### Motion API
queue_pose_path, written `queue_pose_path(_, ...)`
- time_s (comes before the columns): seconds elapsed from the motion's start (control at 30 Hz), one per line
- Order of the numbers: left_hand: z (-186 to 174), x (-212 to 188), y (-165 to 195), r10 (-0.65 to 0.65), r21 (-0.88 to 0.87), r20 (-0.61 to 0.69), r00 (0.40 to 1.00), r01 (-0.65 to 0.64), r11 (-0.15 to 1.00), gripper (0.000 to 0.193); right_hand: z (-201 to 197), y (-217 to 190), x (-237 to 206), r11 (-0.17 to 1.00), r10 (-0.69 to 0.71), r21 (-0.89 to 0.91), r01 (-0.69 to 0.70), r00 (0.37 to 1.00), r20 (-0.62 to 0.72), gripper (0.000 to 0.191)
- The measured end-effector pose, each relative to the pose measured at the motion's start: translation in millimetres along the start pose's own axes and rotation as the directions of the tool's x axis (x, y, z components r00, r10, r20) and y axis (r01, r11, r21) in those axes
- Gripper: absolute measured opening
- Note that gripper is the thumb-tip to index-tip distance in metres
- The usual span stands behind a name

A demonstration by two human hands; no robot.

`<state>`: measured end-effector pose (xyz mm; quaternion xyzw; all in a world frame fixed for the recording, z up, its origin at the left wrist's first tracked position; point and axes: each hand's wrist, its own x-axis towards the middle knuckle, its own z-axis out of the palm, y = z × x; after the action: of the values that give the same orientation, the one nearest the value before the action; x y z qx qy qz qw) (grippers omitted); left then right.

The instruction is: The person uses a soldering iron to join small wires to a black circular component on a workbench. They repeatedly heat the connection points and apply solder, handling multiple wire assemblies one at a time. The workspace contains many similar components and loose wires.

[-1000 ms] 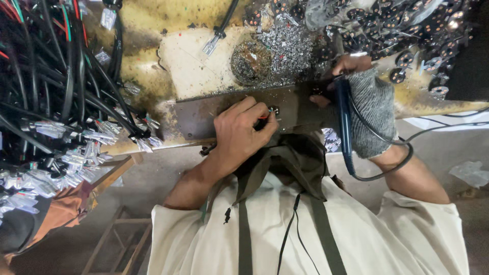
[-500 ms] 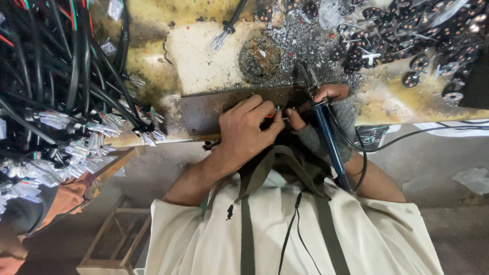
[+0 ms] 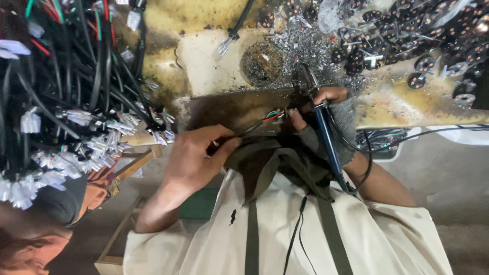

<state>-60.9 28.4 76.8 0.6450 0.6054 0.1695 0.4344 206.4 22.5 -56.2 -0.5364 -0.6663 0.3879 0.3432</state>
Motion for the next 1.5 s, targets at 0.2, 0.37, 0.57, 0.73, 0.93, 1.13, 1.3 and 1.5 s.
queue_pose_path(0.2, -16, 49, 28, 0.54, 0.887, -0.45, 0.711, 0.286, 0.362, 0.052, 3, -1, 3, 0.996, -0.09, -0.022, 0.089, 0.995, -0.047, 0.052)
queue_pose_path(0.37, -18, 57, -41, 0.116, 0.701, -0.692, 0.713, 0.625, 0.344, 0.065, 4, -1, -2, 0.991, -0.109, -0.082, 0.102, 0.99, -0.09, 0.052)
queue_pose_path(0.57, -17, 26, -81, 0.033, 0.767, -0.6, 0.8, 0.563, 0.307, 0.017, 0, -1, -6, 1.0, -0.008, 0.018, 0.009, 1.0, -0.017, 0.037)
queue_pose_path(0.73, -49, 13, -64, 0.175, 0.509, -0.759, 0.627, 0.404, 0.76, 0.01, -7, 6, -11, 0.993, -0.035, 0.115, 0.026, 0.997, 0.076, 0.035)
queue_pose_path(0.93, -32, 25, -73, -0.116, -0.224, -0.964, 0.24, -0.493, 0.841, 0.022, -7, 17, -11, 0.987, -0.154, 0.072, 0.147, 0.982, 0.108, 0.035)
queue_pose_path(1.13, 69, 8, -34, 0.701, 0.539, -0.613, 0.365, -0.455, 0.709, 0.011, -11, 10, -3, 0.707, 0.031, 0.679, -0.198, 0.968, 0.25, 0.036)
queue_pose_path(1.3, 116, -12, -17, 0.326, 0.104, -0.346, 0.88, -0.309, 0.945, 0.023, -22, -1, -10, 0.818, 0.086, 0.57, -0.083, 0.996, 0.023, 0.04)
queue_pose_path(1.5, 62, -4, -28, 0.057, -0.026, 0.266, 0.962, -0.052, 0.998, 0.022, -26, -8, -5, 0.817, 0.298, 0.485, -0.313, 0.948, 0.11, 0.054)
